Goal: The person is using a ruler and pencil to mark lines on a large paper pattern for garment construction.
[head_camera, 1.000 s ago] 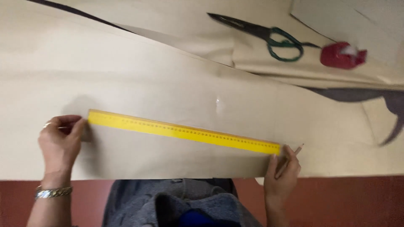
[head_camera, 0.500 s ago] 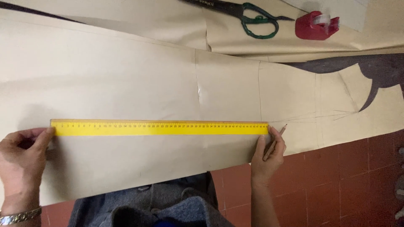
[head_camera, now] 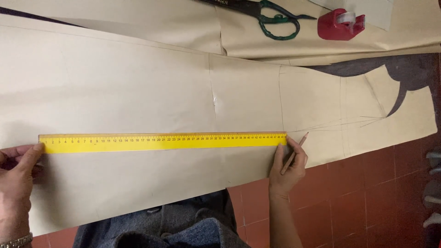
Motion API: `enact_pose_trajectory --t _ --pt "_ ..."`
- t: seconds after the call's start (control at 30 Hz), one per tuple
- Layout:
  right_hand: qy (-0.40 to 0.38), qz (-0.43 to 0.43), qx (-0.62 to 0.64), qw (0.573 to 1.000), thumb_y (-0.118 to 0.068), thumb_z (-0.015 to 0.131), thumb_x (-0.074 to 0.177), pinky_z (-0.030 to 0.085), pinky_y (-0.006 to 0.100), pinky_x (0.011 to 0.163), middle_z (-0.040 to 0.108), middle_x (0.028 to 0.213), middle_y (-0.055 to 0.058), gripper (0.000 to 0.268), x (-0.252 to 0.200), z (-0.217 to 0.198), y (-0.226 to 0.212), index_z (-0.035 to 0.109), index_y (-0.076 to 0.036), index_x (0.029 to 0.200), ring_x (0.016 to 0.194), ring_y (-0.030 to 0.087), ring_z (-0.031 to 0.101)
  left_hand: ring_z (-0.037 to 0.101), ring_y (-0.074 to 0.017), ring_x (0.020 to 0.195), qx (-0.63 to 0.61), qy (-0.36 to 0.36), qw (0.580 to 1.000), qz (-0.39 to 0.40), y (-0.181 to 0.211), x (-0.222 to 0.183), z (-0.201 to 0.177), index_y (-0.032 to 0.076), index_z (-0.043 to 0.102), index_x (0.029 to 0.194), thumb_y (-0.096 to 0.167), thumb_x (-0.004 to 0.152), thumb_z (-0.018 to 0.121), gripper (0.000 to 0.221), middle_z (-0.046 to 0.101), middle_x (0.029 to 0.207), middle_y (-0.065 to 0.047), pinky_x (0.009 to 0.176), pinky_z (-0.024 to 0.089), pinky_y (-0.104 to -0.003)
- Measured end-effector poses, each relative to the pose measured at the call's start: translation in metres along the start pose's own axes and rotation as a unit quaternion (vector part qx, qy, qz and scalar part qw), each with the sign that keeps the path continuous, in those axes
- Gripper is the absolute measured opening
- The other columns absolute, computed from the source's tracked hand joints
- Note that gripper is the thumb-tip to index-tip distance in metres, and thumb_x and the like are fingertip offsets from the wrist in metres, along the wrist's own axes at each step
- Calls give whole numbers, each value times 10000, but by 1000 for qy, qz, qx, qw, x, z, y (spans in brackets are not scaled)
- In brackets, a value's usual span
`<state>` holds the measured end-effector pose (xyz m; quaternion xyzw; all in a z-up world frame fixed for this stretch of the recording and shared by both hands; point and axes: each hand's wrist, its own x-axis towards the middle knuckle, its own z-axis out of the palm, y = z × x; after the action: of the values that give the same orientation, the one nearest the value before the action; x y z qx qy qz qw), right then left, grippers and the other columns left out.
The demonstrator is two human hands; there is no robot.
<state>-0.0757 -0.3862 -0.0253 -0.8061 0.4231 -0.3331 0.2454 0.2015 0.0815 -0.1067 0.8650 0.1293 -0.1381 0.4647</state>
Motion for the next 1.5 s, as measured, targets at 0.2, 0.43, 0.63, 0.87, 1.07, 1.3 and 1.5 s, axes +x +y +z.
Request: enact_pose_trajectory --t 0.2,0.43,0.63,0.87,1.07,1.3,1.5 --pt "17 -37 -13 999 -45 645 954 528 320 903 655 1131 92 201 -1 5 1 600 -23 1149 1073 217 557 496 -56 621 -12 5 1000 7 7 -3 1 141 603 1087 274 1102 727 182 550 805 18 517 409 -209" --pt "17 -59 -23 998 -5 645 957 502 343 923 656 1088 90 188 -2 5 0 602 -17 1140 953 196 536 515 -74 589 25 18 999 -36 72 -33 4 108 622 1035 257 1064 730 187 588 784 -19 487 408 -208" --pt "18 -68 -23 997 12 654 972 521 323 853 608 1064 151 197 -3 8 8 602 16 1162 949 221 584 550 -85 626 11 28 999 -12 85 -37 5 60 652 995 166 1017 736 137 618 795 -33 574 457 -185" --pt "28 -80 -19 996 62 643 968 434 426 1053 568 997 151 170 -2 12 0 607 43 1133 826 196 536 536 -82 590 -14 22 999 -27 98 -41 6 59 650 929 162 973 740 143 607 736 -37 545 452 -193" --pt "33 -76 -45 995 51 671 956 510 372 899 637 1065 141 188 -5 11 8 621 24 1135 959 249 575 512 -58 617 0 23 999 -22 96 -40 6 66 659 932 166 964 741 133 610 750 -21 551 407 -178" --pt "40 -92 -35 994 70 677 962 515 369 876 636 1059 153 174 -6 13 12 622 36 1123 966 260 581 515 -76 598 18 19 999 -26 107 -44 5 63 665 920 154 962 733 122 598 708 -34 563 433 -194" --pt "32 -87 -44 995 61 663 969 497 368 866 641 1054 141 182 -6 12 14 619 29 1142 966 255 563 508 -61 611 -3 20 999 -34 106 -44 6 69 662 926 160 956 731 118 612 738 -31 515 393 -184"
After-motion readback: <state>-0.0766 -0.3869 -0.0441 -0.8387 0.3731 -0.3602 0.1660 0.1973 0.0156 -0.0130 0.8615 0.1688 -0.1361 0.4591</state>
